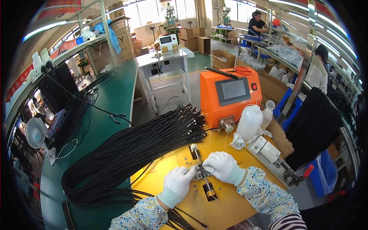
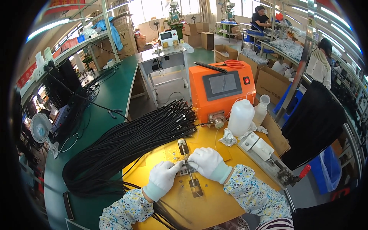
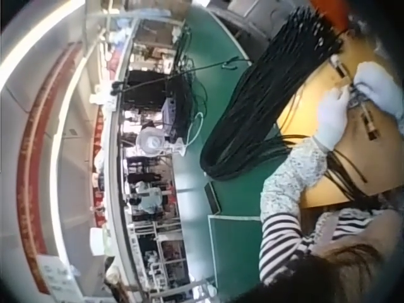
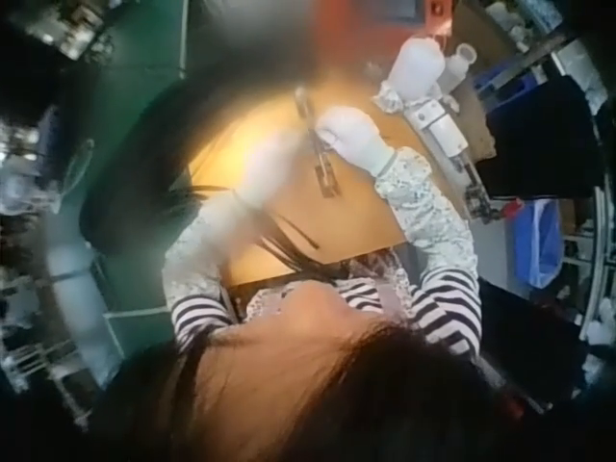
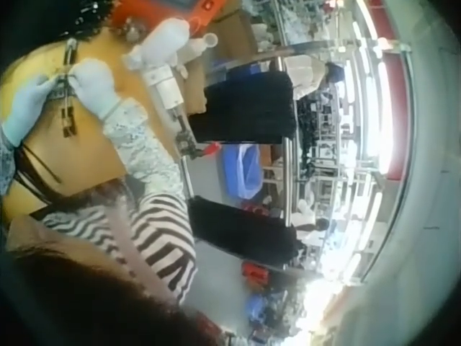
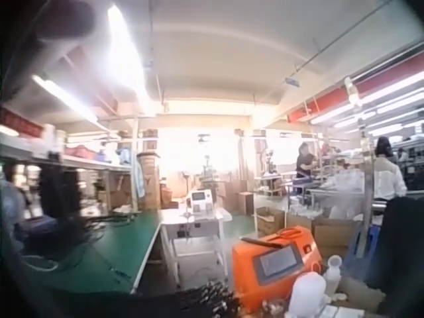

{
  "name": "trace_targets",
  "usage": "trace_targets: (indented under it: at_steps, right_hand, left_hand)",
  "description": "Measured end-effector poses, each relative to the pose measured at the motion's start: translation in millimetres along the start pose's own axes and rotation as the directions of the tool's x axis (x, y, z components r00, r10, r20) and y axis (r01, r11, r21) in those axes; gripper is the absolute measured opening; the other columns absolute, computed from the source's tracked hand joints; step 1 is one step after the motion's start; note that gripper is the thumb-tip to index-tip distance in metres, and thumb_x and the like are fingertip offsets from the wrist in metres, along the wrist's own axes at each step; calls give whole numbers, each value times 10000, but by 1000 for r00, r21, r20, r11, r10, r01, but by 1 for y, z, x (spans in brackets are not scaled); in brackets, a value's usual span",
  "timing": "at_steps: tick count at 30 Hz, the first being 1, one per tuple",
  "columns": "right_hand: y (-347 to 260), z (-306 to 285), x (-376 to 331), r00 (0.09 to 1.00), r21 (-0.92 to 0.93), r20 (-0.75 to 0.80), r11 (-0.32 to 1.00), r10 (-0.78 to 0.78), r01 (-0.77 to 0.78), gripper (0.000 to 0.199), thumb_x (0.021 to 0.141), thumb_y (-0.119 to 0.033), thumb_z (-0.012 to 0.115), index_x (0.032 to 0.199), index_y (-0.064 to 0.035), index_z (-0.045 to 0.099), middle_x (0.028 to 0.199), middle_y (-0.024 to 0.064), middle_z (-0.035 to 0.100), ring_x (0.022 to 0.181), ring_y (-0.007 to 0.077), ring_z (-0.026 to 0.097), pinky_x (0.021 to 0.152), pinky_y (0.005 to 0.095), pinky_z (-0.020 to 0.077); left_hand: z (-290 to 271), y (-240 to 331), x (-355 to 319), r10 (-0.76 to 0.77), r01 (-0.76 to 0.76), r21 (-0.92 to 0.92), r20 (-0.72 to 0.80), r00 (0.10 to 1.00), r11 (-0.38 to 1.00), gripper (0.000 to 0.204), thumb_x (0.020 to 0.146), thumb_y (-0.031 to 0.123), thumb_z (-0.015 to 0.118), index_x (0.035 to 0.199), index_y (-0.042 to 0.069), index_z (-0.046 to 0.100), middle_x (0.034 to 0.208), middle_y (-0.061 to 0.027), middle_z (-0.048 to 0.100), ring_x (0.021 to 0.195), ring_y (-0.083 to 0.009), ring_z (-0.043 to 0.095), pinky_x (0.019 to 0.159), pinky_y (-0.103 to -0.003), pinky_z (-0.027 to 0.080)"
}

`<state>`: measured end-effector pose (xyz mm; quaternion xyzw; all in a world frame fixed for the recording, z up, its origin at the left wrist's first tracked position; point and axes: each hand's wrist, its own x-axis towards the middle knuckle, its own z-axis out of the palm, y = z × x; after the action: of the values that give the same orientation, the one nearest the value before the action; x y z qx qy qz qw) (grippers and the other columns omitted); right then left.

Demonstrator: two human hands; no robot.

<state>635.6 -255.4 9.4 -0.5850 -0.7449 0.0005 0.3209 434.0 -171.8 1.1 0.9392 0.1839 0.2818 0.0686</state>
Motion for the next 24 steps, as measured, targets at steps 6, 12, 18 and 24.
trace_targets:
  at_steps: [6,12,18,24]
  right_hand:
    - [16,-14,31,997,-92,-31,994,-66,63,62,804,-166,661,837,-122,632,777,51,592,772,267,596,674,378,469]
    - [52,20,102,950,-646,312,737,17,199,32,774,-139,616,802,-126,625,809,19,588,855,197,595,720,339,453]
    - [68,19,99,968,-641,216,730,-124,237,54,761,-135,624,812,-141,610,789,8,565,822,183,585,717,333,451]
    - [23,-29,72,954,-496,-133,851,-270,171,124,748,-149,653,866,-134,618,807,17,564,807,212,585,690,343,464]
  left_hand:
    - [1,0,-1,81,-87,140,46,996,986,355,786,81,590,1128,135,670,750,-12,533,696,-191,548,621,-326,463]
    - [3,-1,-3,80,-92,168,77,994,981,365,779,83,595,1133,132,667,762,-12,530,720,-194,552,649,-330,463]
    - [6,1,-1,105,-112,148,53,993,983,366,774,85,604,1133,129,667,773,-17,540,727,-200,555,658,-333,464]
    - [3,-2,-4,89,-93,139,35,995,986,368,773,89,608,1134,130,668,775,-21,548,730,-201,562,658,-335,469]
